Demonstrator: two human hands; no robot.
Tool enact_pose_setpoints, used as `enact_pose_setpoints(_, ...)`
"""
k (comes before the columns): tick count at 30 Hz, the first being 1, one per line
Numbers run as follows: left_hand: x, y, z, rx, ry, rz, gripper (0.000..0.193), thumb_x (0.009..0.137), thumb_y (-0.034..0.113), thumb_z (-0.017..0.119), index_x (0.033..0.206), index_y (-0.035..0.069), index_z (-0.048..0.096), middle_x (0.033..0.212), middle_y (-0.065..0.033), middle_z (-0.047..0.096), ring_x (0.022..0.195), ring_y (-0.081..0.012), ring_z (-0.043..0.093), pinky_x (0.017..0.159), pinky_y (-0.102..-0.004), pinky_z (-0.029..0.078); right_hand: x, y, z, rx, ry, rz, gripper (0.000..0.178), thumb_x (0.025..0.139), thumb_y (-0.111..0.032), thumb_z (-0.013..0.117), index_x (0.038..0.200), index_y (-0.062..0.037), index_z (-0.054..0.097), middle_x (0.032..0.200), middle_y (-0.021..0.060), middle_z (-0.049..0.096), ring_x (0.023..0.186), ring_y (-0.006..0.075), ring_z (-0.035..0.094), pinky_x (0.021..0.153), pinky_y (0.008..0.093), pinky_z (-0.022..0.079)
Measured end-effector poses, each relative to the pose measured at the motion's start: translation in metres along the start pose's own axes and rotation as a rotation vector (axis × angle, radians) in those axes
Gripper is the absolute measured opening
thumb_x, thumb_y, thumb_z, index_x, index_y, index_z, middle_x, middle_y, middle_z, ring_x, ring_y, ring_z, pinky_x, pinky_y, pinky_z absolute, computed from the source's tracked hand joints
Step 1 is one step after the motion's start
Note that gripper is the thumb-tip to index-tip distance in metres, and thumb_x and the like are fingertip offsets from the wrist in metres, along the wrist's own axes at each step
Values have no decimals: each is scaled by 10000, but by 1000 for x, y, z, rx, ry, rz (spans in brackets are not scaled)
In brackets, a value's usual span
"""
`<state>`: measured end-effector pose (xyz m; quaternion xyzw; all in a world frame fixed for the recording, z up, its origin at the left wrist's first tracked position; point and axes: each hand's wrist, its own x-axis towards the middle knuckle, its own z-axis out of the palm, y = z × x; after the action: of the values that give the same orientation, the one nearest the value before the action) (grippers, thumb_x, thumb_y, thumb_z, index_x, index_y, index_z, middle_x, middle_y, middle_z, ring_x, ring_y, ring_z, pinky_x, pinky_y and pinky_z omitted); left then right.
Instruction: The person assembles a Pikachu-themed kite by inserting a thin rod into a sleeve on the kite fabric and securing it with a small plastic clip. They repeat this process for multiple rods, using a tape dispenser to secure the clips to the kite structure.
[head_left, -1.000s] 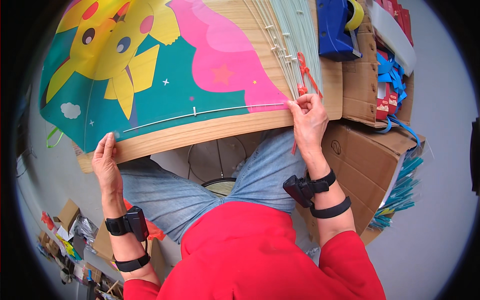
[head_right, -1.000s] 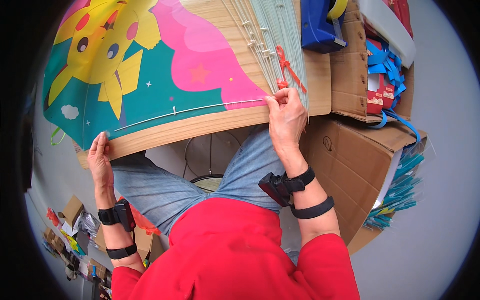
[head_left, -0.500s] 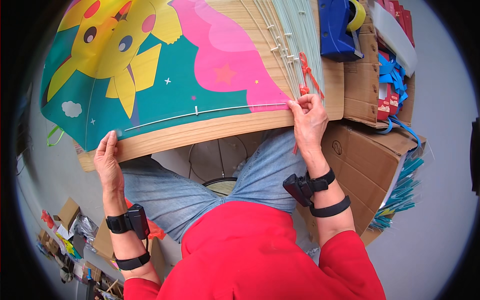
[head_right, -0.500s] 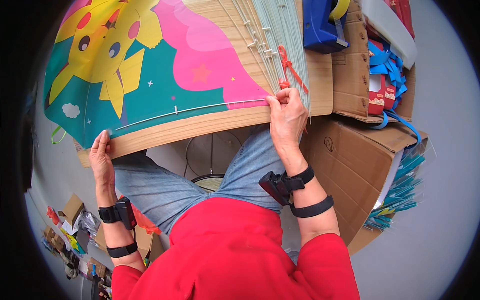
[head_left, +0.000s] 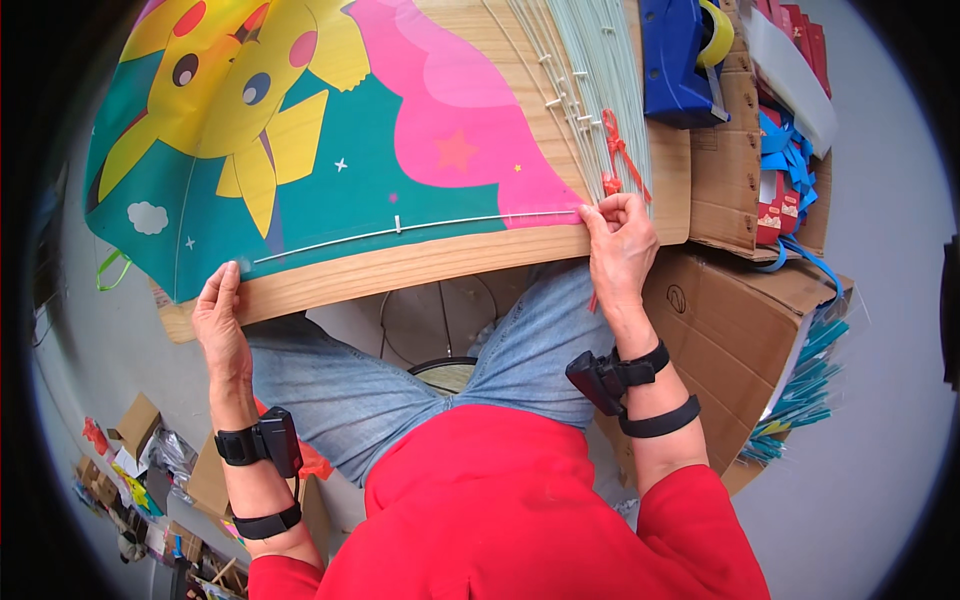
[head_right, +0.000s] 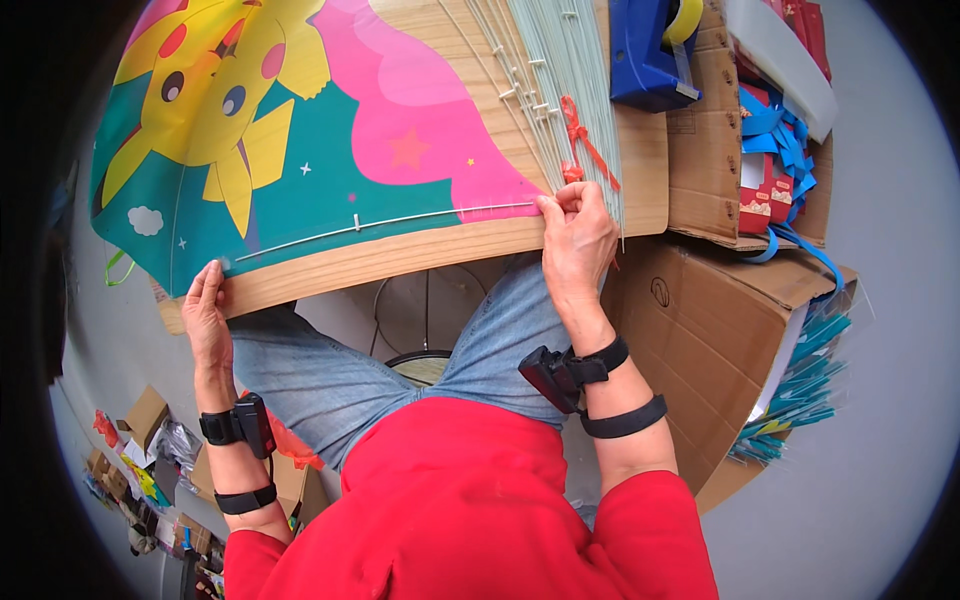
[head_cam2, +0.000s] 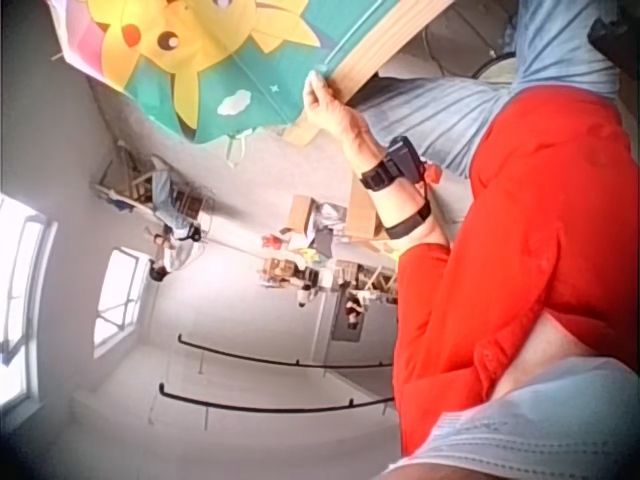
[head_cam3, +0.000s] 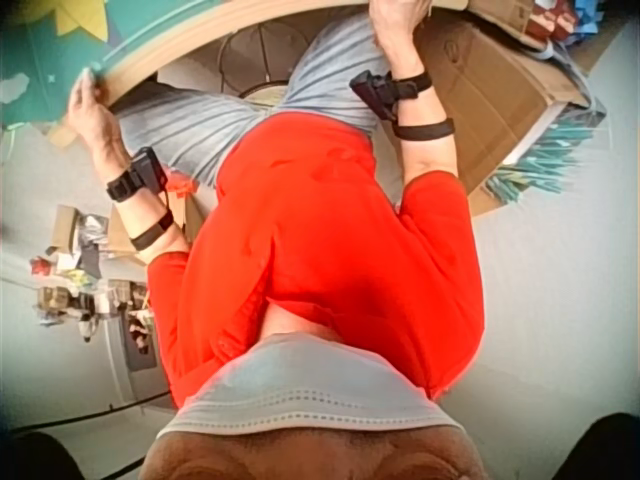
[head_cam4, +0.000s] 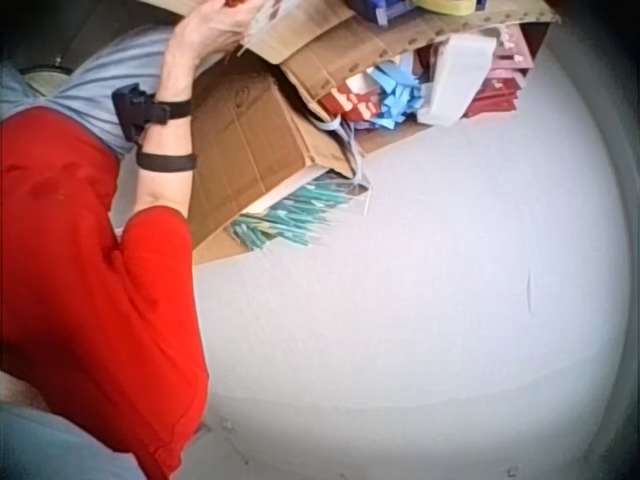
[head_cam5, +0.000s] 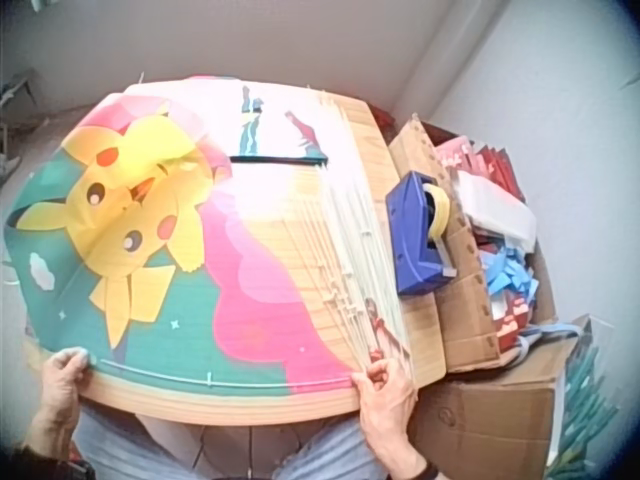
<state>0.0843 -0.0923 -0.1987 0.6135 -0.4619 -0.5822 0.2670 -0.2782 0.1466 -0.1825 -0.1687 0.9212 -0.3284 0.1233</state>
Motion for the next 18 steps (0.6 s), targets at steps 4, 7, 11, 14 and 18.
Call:
enact_pose_setpoints(4,0,0,0,3,-3,2,208,871,225,728,1016,75,713,887,69,646,747,-11,478,704,-162,368,0,2,1,13,10,2,217,771,-103,759,816,-14,566,670,101,635,609,200,638,606,327,489)
enact_pose_setpoints(7,0,-1,0,-1,1,3,205,869,225,730,1013,78,714,892,67,651,745,-11,489,703,-164,375,0,2,1,16,17,0,218,768,-104,761,819,-18,568,671,101,636,611,201,641,608,328,490)
enact_pose_setpoints(11,2,-3,-2,18,0,-7,201,870,222,729,1012,80,714,900,62,657,755,-15,512,705,-169,389,-1,2,1,1,22,0,219,770,-104,764,822,-20,569,681,94,642,614,184,642,605,316,493)
enact_pose_setpoints(14,0,-3,2,29,26,7,204,896,222,696,1045,83,711,860,78,631,707,-6,451,664,-151,356,-3,0,2,20,27,7,218,773,-102,766,826,-20,571,686,85,643,614,165,638,603,303,495)
enact_pose_setpoints(18,0,-1,0,9,8,-13,198,872,219,726,1010,78,713,901,59,656,790,-19,531,717,-171,391,-3,0,1,28,21,20,212,776,-90,765,833,-14,575,689,76,644,614,141,632,603,288,498)
